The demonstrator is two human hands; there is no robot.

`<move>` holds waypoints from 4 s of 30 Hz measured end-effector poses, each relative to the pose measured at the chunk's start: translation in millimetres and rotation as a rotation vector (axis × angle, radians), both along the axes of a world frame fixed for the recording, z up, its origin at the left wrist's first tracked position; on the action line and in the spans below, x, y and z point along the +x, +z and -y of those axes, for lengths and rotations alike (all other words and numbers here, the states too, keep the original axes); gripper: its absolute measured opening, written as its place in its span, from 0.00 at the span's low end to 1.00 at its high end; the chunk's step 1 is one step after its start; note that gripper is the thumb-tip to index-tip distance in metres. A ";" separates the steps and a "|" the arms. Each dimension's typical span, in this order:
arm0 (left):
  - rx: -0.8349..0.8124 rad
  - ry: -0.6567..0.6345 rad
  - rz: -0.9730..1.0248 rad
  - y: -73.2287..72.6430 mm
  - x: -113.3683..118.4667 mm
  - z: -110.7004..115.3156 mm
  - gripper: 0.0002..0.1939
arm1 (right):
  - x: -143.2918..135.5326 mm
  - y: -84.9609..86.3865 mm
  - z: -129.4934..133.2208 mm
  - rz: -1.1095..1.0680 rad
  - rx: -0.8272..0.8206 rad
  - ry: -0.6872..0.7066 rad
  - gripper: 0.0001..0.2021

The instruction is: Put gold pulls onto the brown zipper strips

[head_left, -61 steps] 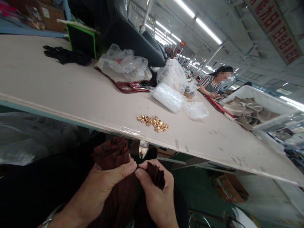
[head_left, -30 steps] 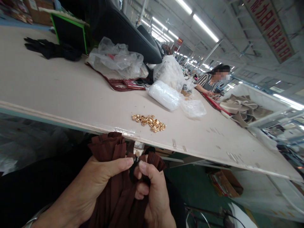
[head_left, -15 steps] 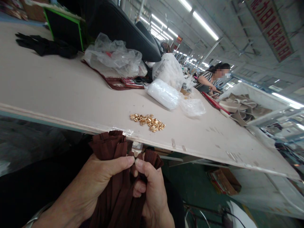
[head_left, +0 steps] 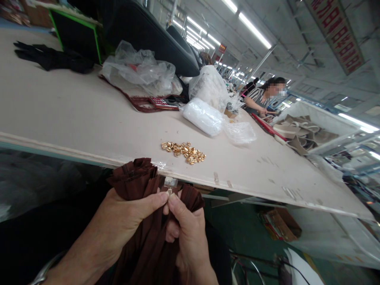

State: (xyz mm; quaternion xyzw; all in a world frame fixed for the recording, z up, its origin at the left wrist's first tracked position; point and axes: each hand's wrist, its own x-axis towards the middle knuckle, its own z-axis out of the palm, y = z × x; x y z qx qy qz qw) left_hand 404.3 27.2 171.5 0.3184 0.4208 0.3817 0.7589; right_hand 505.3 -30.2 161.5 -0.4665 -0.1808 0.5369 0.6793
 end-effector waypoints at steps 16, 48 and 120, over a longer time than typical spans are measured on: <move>-0.107 0.033 0.164 0.0 -2.3 5.5 0.18 | 27.1 9.1 1.6 0.477 -0.091 0.066 0.17; -0.274 -0.002 0.196 4.8 -5.1 8.7 0.12 | 12.2 1.6 8.3 0.128 -0.110 0.107 0.19; -0.016 -0.042 -0.091 -3.2 -5.9 15.0 0.11 | 59.6 53.6 -34.0 1.285 -0.148 -0.122 0.11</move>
